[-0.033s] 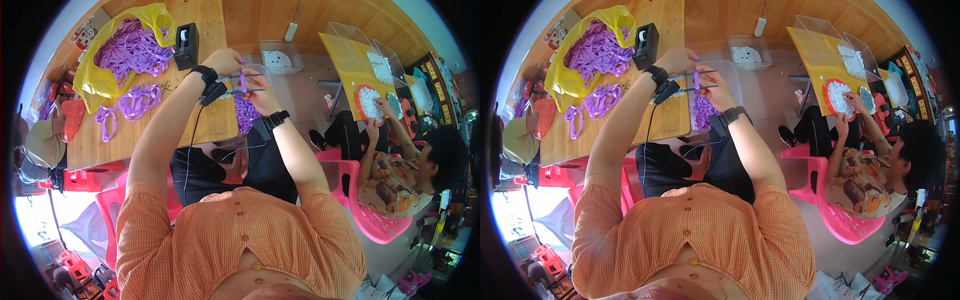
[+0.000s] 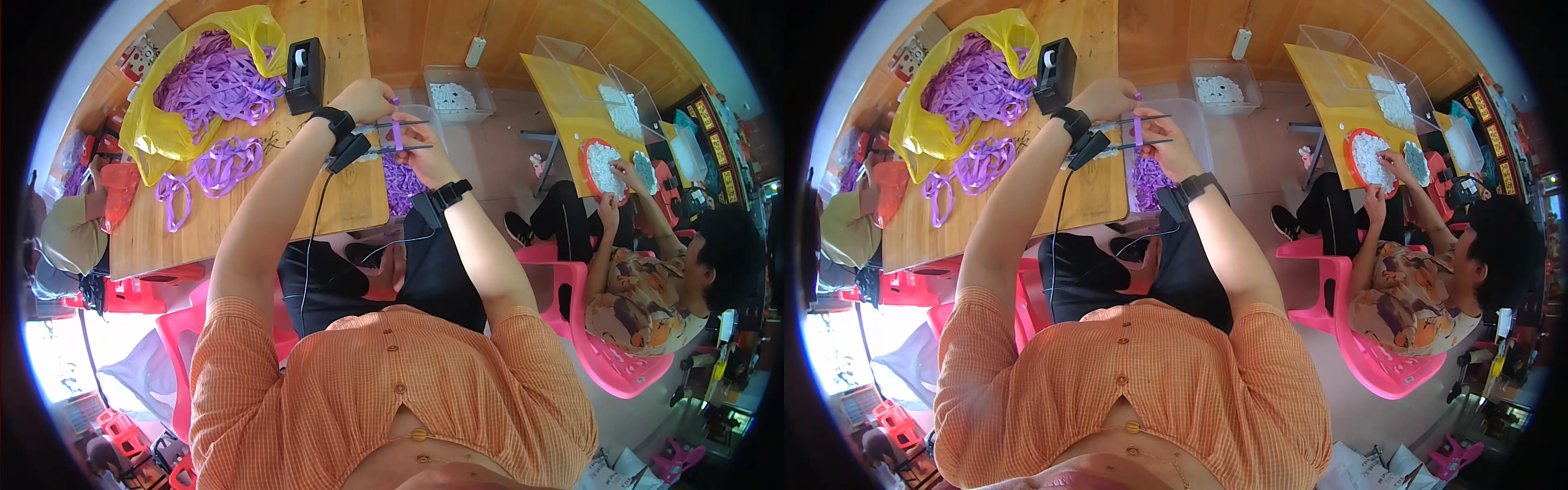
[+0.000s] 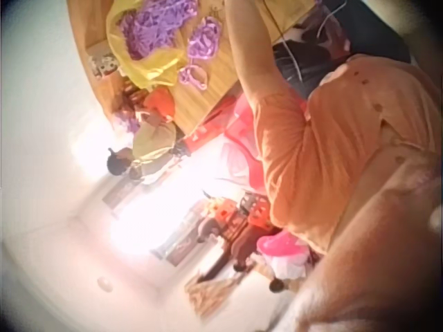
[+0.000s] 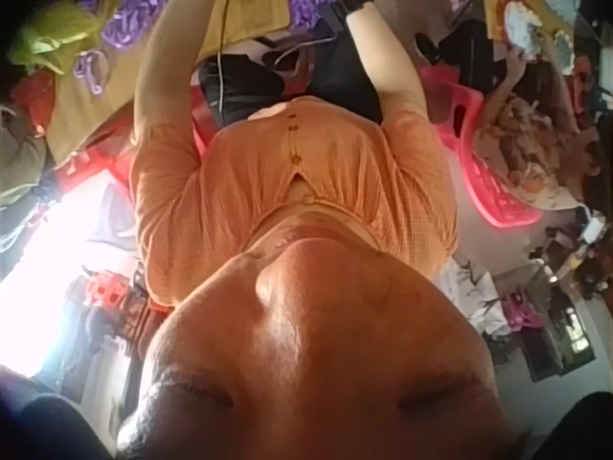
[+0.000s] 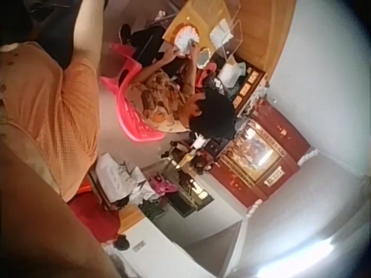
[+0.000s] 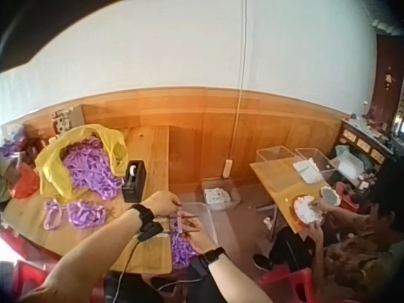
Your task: The recorder is assembling purple ribbons or elastic straps at a table, occasionally using a ruler for measurement.
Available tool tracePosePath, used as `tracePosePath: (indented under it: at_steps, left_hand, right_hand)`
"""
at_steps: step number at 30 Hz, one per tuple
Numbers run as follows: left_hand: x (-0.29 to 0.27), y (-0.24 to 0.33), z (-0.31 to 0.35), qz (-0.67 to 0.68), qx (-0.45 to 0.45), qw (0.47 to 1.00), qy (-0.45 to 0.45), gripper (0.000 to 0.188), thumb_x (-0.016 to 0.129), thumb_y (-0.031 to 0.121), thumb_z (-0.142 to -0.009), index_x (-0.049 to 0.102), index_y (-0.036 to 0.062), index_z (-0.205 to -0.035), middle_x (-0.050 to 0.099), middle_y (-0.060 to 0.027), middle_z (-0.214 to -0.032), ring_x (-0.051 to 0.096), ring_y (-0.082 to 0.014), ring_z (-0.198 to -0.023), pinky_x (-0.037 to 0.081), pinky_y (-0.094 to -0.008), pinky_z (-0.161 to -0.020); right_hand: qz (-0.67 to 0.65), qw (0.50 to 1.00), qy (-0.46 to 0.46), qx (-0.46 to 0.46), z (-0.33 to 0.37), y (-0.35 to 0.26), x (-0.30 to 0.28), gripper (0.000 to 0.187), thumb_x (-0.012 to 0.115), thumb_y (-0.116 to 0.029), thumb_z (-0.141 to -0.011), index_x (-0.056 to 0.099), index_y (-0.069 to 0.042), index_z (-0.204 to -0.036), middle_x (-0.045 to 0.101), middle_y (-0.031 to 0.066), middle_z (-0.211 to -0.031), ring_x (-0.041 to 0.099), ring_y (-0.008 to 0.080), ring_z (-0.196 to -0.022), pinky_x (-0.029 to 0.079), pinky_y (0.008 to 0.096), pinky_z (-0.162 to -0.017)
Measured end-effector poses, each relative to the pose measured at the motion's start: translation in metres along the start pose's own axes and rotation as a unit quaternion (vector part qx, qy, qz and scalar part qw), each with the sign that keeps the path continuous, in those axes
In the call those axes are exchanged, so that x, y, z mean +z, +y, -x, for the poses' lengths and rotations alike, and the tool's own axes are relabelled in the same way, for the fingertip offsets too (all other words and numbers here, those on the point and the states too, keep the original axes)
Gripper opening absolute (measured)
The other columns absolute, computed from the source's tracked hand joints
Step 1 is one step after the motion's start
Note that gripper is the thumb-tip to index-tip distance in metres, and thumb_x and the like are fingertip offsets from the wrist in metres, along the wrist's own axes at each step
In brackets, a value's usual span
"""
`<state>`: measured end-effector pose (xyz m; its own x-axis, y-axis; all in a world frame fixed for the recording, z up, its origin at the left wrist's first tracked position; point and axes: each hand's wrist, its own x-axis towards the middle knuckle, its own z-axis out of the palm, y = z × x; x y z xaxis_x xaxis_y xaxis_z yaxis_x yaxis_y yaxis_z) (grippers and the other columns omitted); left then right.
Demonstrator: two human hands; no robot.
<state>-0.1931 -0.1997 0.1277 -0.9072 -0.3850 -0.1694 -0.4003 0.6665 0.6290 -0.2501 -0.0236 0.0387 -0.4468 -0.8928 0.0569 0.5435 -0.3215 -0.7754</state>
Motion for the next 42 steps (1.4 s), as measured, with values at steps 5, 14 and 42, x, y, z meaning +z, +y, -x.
tracePosePath:
  at_steps: [5,14,42]
  left_hand:
    - [0.0,0.0,0.004,-0.023,0.039,0.999,0.01,0.027,0.066,0.028,-0.083,0.073,0.0067,-0.1,0.071,-0.0168,-0.092,0.069,-0.0296,-0.086,0.053,-0.0384,-0.078]
    - [0.01,0.034,0.095,0.279,-0.108,0.953,-0.044,0.027,0.054,0.03,-0.098,0.066,0.0069,-0.093,0.053,0.0003,-0.061,0.041,-0.0062,-0.039,0.025,-0.0232,-0.034]
    - [0.02,0.011,0.096,0.491,-0.125,0.831,-0.231,0.033,0.045,0.029,-0.104,0.055,-0.0011,-0.094,0.065,-0.0098,-0.073,0.063,-0.0133,-0.053,0.049,-0.0214,-0.044]
  right_hand:
    - [0.155,0.986,0.063,0.004,-0.003,0.001,0.002,0.018,0.065,-0.012,-0.093,0.066,-0.004,-0.11,0.06,-0.0022,-0.078,0.05,0.0056,-0.061,0.041,0.0207,-0.056]
    - [0.162,0.985,0.021,0.056,0.039,-0.007,0.007,0.016,0.056,-0.014,-0.097,0.066,-0.002,-0.095,0.051,-0.0031,-0.066,0.044,0.0054,-0.056,0.036,0.0217,-0.052]
    - [0.099,0.984,0.145,0.021,0.056,-0.003,0.045,0.022,0.056,-0.013,-0.092,0.065,-0.001,-0.076,0.06,0.0048,-0.063,0.051,0.0106,-0.047,0.04,0.0246,-0.042]
